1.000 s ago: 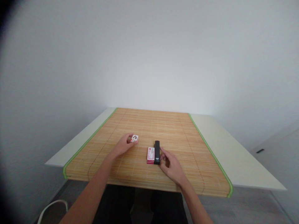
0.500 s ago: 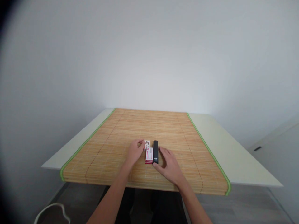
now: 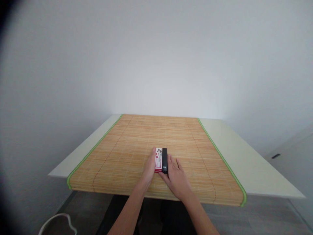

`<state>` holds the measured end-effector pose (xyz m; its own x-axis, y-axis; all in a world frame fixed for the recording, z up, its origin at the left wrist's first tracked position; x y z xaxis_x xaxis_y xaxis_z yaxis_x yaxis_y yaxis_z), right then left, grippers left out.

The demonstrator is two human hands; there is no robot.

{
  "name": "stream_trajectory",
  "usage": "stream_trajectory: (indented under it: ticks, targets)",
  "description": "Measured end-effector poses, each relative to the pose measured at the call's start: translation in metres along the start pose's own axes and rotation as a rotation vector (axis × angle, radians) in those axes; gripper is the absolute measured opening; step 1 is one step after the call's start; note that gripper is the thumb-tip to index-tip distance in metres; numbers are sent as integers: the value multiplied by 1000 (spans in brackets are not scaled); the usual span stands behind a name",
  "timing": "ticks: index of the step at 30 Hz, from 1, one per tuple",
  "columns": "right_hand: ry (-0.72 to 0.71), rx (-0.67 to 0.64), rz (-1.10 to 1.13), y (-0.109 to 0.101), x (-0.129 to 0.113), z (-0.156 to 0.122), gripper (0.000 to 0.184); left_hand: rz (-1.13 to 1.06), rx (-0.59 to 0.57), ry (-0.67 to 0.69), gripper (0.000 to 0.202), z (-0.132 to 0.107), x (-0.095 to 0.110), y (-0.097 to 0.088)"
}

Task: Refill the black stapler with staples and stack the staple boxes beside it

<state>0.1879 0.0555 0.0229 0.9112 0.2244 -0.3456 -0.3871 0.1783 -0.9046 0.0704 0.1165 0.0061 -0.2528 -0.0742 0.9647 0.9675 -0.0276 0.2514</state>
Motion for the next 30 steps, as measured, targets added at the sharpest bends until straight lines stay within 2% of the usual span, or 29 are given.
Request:
stream_trajectory:
  ticks: [7, 12, 16, 20, 25, 30]
  targets:
    - [20, 0, 34, 2, 5, 2, 83, -34, 8, 26, 62, -16, 10, -2]
    - [56, 26, 119, -8, 4, 3, 86, 0, -9, 62, 64, -23, 14, -2]
    - [77, 40, 195, -14, 5, 2, 84, 29, -18, 61, 64, -26, 14, -7]
    - [115, 22, 243, -11, 13, 0, 78, 111, -10, 21, 63, -31, 13, -13]
    - [120, 8, 268, -10, 18, 0, 74, 114, -25, 23, 68, -40, 15, -9]
    - [103, -20, 297, -10, 19, 1, 71, 174, -35, 39, 77, -44, 9, -2]
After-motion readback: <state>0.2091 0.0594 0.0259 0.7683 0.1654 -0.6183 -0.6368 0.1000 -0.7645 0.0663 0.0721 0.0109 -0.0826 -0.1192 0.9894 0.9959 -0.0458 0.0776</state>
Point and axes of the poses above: each hand's wrist, its own z-axis towards the middle knuckle, its own y-axis out of the palm, x = y × z, the point moved 9 cm from there along z, towards the middle knuckle, and after that the axes turned 11 degrees about y, right-handed, at the moved point
